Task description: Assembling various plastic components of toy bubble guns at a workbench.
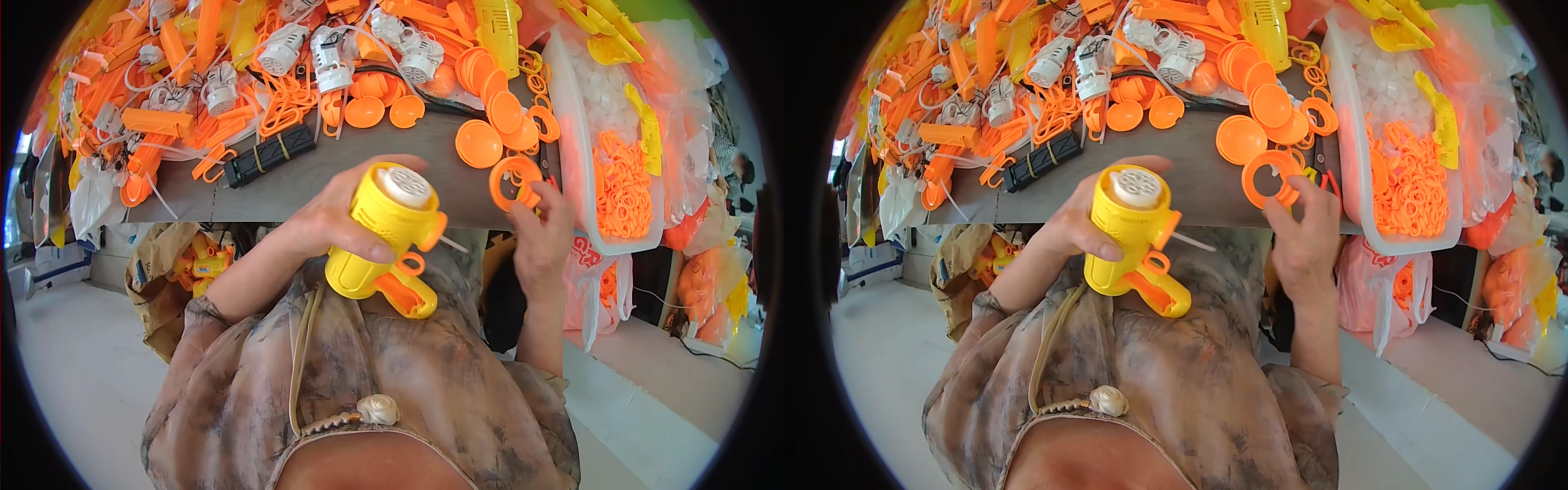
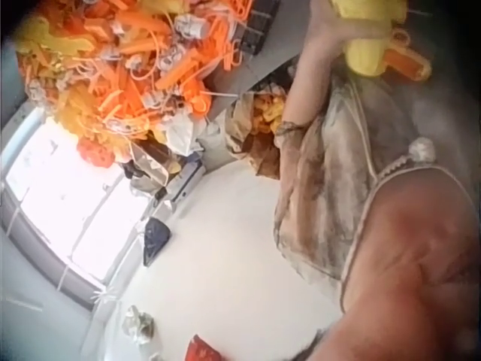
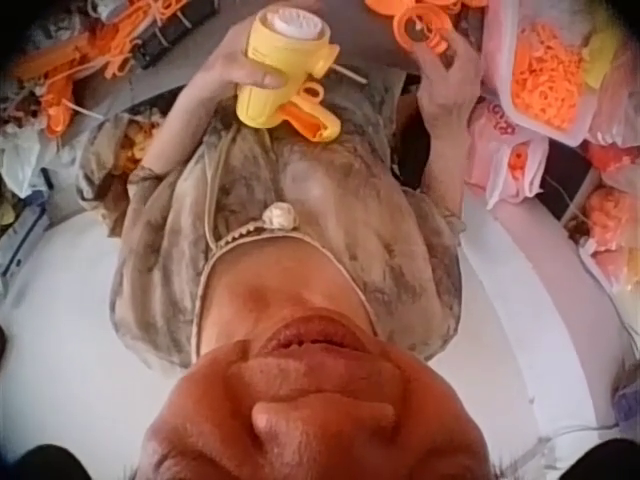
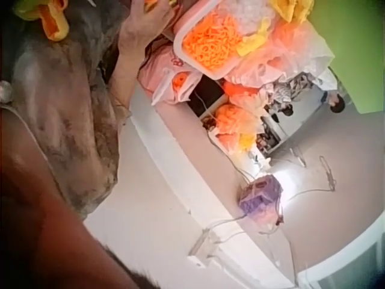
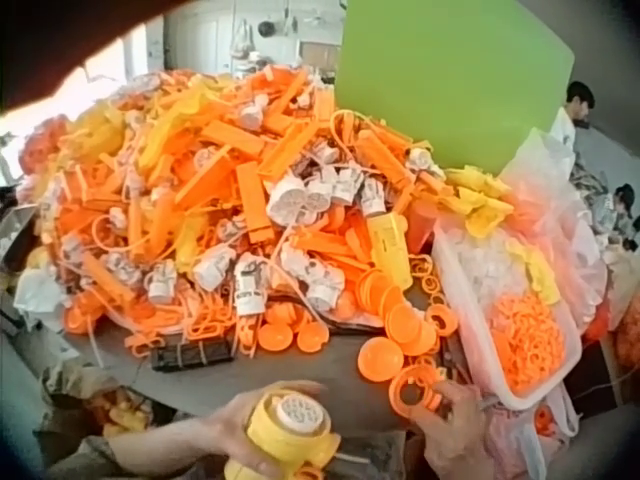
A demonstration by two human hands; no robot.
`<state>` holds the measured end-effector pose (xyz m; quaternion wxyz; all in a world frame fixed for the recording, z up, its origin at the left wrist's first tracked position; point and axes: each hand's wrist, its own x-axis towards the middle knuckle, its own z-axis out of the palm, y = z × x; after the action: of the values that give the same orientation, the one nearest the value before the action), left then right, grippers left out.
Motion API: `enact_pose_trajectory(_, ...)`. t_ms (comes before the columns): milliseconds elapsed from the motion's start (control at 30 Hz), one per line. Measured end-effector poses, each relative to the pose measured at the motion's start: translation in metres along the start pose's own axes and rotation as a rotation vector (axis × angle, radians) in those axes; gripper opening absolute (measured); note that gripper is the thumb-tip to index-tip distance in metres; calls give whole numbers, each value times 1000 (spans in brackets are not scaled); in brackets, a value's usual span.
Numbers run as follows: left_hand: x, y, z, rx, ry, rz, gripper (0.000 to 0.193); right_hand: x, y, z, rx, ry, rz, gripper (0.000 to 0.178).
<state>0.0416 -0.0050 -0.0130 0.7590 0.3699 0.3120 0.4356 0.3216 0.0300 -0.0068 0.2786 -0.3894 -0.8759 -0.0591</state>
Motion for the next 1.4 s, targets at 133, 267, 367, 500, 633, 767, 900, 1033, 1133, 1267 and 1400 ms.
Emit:
enact_pose_trajectory(133,12,8,14,24,-114,-79,120,44,-10,-29,97,-168,-102,22)
enact_pose_trajectory(267,20,3,16,-65,-203,26,106,92,-28,-34,134,-378,-384,18)
enact_pose_trajectory(367,15,2,11,-57,-146,33,96,111,-30,-30,326,-383,-455,18)
enact_pose_trajectory(500,13,2,8,-197,-146,111,90,109,-31,-2,910,-282,-474,24)
enact_pose_trajectory(633,13,-1,4,-254,-153,113,89,103,-33,15,1378,-301,-4,66)
enact_pose_trajectory(767,14,-7,-7,-320,-155,91,84,107,-30,30,1179,-446,-229,72)
enact_pose_trajectory(900,10,2,2,-125,-114,120,78,114,-22,38,918,-428,-298,69)
enact_pose_trajectory(1033,8,1,-1,-125,-121,51,73,112,-26,42,1199,-621,-172,67)
enact_pose_trajectory(1133,7,1,1,-50,-72,15,69,113,-29,44,1063,-566,-205,65)
enact_pose_trajectory(1267,9,0,5,17,6,2,61,116,-30,41,844,-576,-195,63)
enact_pose_trajectory(1400,9,-3,7,58,39,-15,53,118,-30,39,833,-630,-182,62)
